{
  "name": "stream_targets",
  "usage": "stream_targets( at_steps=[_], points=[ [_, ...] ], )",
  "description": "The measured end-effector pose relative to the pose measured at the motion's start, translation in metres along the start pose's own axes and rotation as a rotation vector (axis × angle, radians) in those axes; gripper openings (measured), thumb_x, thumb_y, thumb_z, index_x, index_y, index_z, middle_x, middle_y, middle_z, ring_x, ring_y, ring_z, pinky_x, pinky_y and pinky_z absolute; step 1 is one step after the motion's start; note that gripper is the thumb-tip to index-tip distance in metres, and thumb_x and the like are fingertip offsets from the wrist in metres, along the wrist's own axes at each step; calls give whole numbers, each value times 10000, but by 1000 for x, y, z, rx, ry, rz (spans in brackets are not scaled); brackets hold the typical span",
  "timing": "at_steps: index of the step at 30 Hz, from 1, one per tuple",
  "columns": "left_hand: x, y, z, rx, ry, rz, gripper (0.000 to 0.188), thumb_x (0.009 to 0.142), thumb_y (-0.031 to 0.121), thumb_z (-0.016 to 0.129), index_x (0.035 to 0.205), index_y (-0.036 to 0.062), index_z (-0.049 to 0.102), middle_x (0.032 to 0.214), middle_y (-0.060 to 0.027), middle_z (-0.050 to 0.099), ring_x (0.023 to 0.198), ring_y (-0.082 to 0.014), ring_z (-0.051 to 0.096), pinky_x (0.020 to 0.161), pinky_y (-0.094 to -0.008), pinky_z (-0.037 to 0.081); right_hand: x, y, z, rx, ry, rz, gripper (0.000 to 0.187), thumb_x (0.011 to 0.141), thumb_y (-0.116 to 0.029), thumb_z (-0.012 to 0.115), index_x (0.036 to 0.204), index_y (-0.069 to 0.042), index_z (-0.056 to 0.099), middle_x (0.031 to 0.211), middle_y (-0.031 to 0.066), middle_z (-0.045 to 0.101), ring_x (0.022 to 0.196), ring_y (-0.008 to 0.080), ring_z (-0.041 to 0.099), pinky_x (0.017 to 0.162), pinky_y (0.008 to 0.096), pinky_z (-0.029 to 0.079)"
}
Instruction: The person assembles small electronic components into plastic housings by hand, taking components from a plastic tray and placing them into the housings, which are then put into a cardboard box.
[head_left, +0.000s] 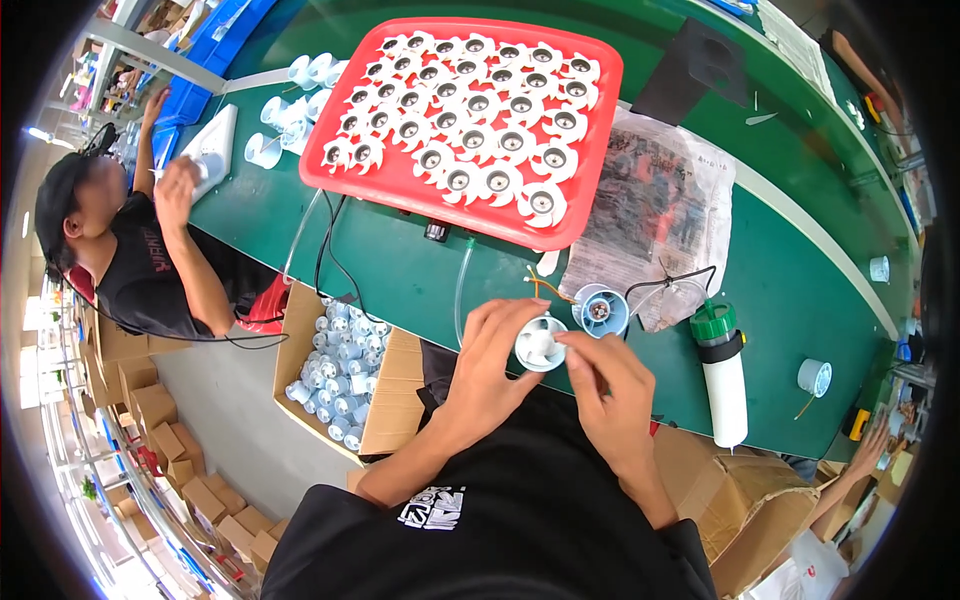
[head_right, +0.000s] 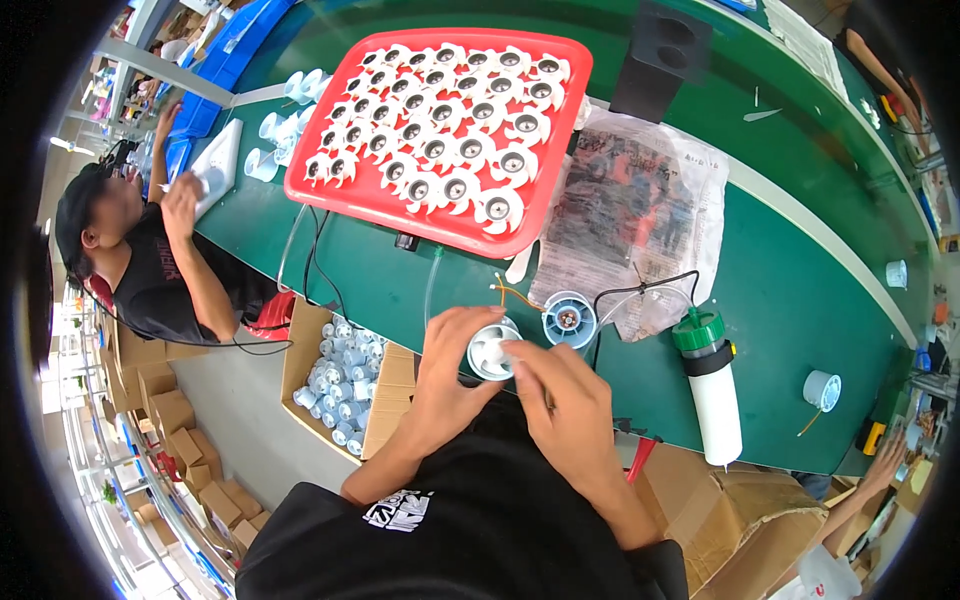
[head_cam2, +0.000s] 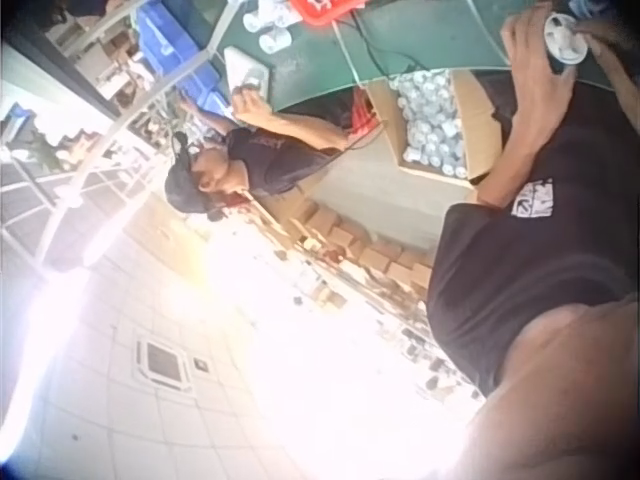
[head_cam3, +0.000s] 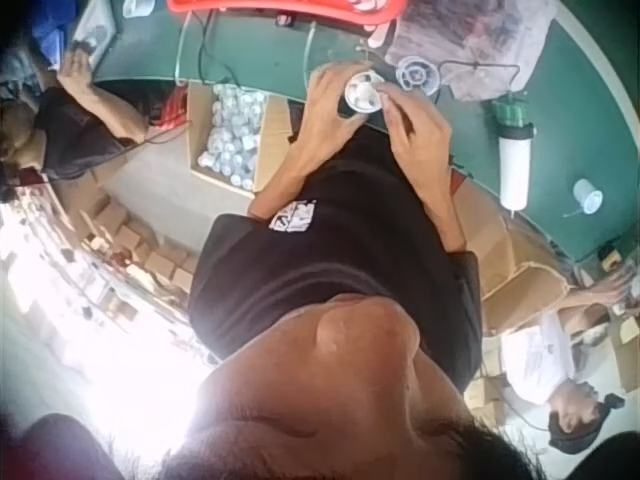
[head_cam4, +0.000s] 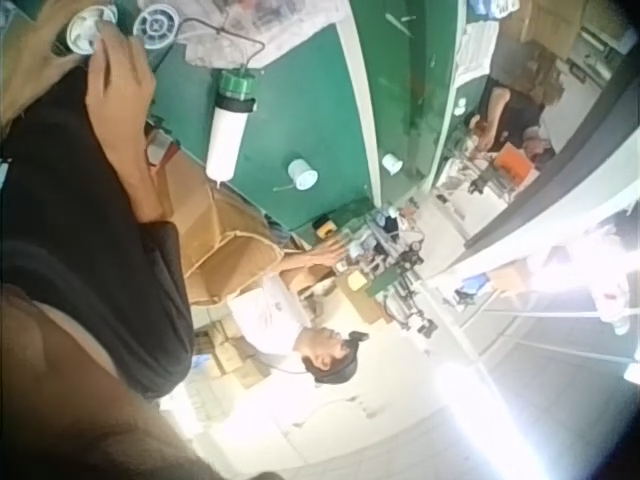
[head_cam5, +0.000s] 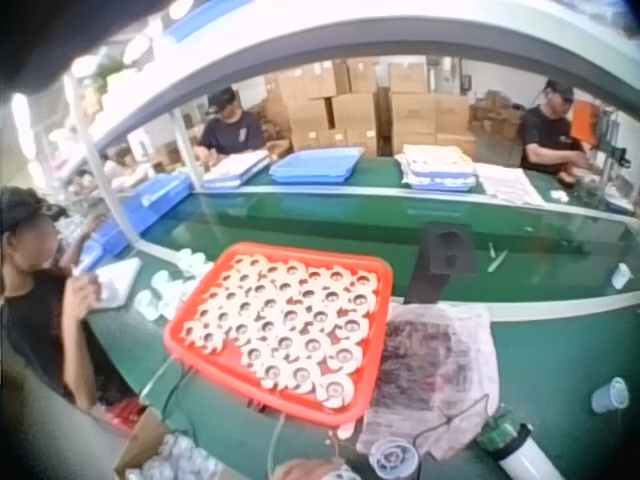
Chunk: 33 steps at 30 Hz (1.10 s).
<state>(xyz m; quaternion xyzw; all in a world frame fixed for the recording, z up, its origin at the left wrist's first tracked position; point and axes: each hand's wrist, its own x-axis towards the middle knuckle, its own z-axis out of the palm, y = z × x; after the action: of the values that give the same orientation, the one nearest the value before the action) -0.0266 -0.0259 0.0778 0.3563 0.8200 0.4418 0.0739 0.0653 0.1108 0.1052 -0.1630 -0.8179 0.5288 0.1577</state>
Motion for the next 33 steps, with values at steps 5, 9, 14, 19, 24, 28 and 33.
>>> stream_targets(
  at_steps=[5, 9, 14, 19, 24, 28, 33],
  points=[
    [-3, -1, -5, -60, -42, -5, 718, 622, -63, 759, 1293, 59, 535, 1261, -126, 569, 1166, -352, 488, 990, -421, 427, 8, -5, 6, -189, -141, -171, 247, 826, -81, 709, 1071, -118, 718, 691, 63, 522, 573, 226, 555, 518, 352, 462],
    [-3, -2, -11, -113, -78, -10, 689, 637, -35, 764, 1283, 66, 548, 1242, -126, 575, 1167, -344, 490, 991, -422, 429, 10, 3, 11, -273, -54, -152, 206, 791, -131, 754, 996, -114, 737, 664, 43, 503, 564, 217, 549, 495, 345, 443],
    [-7, -4, -12, -158, -82, -65, 659, 652, 2, 773, 1270, 78, 559, 1227, -116, 586, 1150, -337, 510, 984, -428, 435, 10, -8, 6, -165, -97, -194, 234, 775, -128, 769, 1006, -132, 739, 655, 42, 493, 534, 207, 523, 480, 359, 420],
    [-6, -5, -13, -123, -103, -37, 674, 656, 6, 780, 1285, 74, 545, 1235, -115, 586, 1149, -340, 511, 985, -429, 440, 11, -7, 0, -376, 21, -307, 224, 832, -95, 696, 658, -23, 576, 609, 64, 457, 464, 239, 450, 431, 378, 339],
    [-9, -9, -13, -297, 91, -169, 572, 690, 65, 834, 1195, 86, 568, 1218, -110, 609, 1125, -325, 539, 981, -405, 428, 0, 7, -4, -63, 148, -320, 309, 867, -4, 543, 580, 6, 429, 563, 103, 385, 432, 257, 364, 420, 361, 249],
    [-11, -23, -20, -222, 108, -5, 393, 696, 79, 853, 1015, 85, 624, 1225, -117, 620, 1112, -300, 568, 934, -387, 460, -18, 27, -5, -158, 167, -210, 409, 929, -81, 479, 530, -5, 439, 503, 105, 383, 428, 240, 387, 432, 374, 250],
    [7, -73, -85, -130, 530, -157, 494, 717, 146, 846, 1133, 71, 591, 1153, -131, 613, 1094, -254, 591, 948, -359, 465, -65, 84, -3, -338, 470, -92, 543, 1028, -196, 416, 528, 10, 461, 471, 89, 422, 421, 204, 398, 439, 372, 261]
  ],
)
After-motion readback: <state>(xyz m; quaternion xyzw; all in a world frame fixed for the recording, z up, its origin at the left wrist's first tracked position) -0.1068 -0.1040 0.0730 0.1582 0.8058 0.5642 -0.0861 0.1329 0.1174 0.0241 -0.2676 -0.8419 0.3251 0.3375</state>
